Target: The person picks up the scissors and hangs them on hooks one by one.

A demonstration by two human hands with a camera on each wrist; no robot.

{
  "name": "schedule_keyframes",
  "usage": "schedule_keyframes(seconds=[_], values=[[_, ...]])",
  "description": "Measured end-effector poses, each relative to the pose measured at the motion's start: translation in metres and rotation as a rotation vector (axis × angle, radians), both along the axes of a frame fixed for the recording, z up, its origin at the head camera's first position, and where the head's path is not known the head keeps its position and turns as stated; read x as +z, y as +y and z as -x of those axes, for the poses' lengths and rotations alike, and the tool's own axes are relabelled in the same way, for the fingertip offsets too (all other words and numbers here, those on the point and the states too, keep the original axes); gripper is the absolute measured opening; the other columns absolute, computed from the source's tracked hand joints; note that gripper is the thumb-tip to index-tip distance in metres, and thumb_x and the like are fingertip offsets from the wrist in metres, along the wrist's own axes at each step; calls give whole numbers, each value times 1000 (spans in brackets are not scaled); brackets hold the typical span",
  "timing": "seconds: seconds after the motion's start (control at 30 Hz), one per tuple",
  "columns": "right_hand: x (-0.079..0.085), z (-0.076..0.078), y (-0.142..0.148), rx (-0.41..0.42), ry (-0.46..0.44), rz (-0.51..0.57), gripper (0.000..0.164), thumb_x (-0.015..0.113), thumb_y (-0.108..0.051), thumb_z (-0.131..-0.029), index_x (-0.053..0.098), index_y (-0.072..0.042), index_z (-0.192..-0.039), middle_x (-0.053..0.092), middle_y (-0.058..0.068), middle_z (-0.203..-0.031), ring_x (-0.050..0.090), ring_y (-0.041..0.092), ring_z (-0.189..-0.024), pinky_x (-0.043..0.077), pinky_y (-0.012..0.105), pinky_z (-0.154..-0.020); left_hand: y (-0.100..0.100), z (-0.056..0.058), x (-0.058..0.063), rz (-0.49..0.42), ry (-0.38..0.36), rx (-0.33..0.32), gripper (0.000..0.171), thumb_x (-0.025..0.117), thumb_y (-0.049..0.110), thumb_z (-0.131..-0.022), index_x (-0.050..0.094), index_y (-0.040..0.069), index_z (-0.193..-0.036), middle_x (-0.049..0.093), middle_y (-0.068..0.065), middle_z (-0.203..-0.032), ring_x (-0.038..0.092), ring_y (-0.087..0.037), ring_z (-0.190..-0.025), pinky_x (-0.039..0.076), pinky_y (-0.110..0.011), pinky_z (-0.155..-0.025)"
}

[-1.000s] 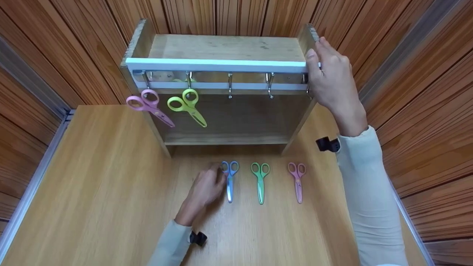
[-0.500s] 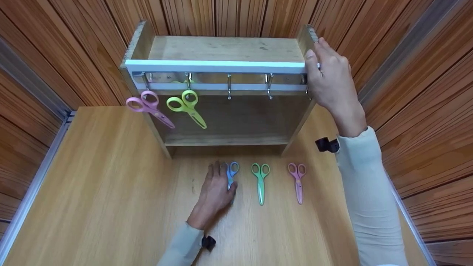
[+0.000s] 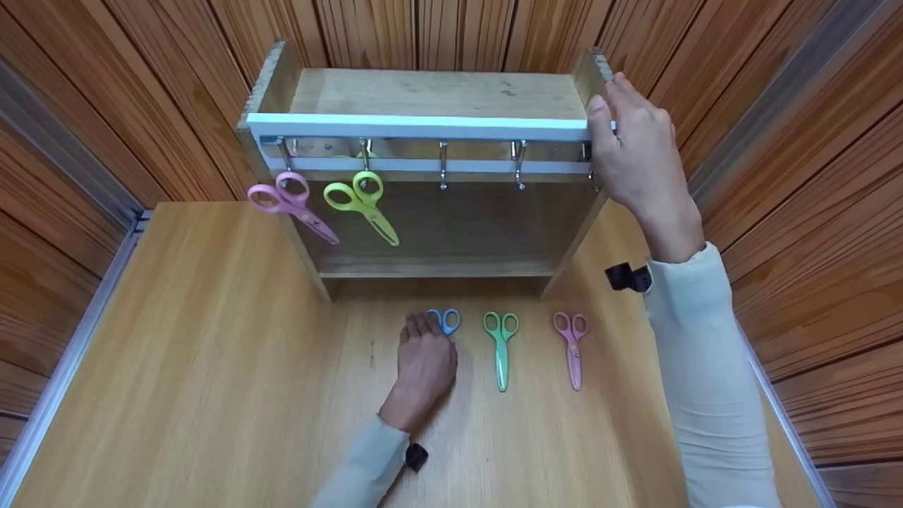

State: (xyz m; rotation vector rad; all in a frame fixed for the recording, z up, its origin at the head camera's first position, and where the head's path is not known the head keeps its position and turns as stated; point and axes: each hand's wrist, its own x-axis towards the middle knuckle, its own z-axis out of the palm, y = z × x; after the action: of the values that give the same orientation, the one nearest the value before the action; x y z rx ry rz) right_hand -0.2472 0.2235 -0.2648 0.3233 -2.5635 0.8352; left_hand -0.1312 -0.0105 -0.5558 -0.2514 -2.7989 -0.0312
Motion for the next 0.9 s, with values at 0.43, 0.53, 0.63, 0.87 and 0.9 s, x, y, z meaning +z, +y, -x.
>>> schedule_keyframes(seconds=[0.43, 0.53, 0.63, 0.87, 0.9], values=[[-3, 0, -7, 10, -14, 6, 65, 34, -43, -110, 46, 2, -155, 37, 19, -168, 34, 34, -159, 27, 50, -131, -3, 1, 1, 150, 24, 35, 39, 71, 23, -96, 74, -11, -116, 78, -26, -114, 78, -33, -106, 65, -34, -76], [-2, 0, -7, 8, -19, 13, 65, 34, -43, -110, 46, 2, -155, 37, 18, -168, 33, 33, -159, 26, 49, -132, -5, 1, 1, 167, 35, 30, 36, 71, 21, -97, 74, -10, -115, 78, -26, -112, 79, -32, -103, 65, -32, -74], [-2, 0, -8, 3, -25, 14, 65, 34, -44, -110, 45, 1, -156, 36, 17, -169, 32, 32, -160, 25, 48, -132, -6, 2, 0, 159, 44, 29, 31, 71, 18, -97, 74, -9, -111, 78, -23, -109, 79, -30, -99, 64, -32, -71], [-3, 1, -8, 9, -6, 19, 66, 34, -43, -109, 47, 4, -154, 39, 20, -167, 35, 35, -158, 28, 51, -130, -12, -1, 0, 106, 100, 3, 18, 77, 13, -90, 75, -3, -98, 76, -13, -92, 72, -21, -79, 56, -27, -55], [-4, 1, -8, 11, -2, 21, 66, 34, -43, -109, 47, 4, -153, 40, 20, -167, 36, 36, -157, 28, 52, -130, -13, -1, 1, 97, 102, -6, 16, 77, 13, -89, 75, -2, -96, 76, -12, -90, 70, -19, -73, 54, -27, -52]])
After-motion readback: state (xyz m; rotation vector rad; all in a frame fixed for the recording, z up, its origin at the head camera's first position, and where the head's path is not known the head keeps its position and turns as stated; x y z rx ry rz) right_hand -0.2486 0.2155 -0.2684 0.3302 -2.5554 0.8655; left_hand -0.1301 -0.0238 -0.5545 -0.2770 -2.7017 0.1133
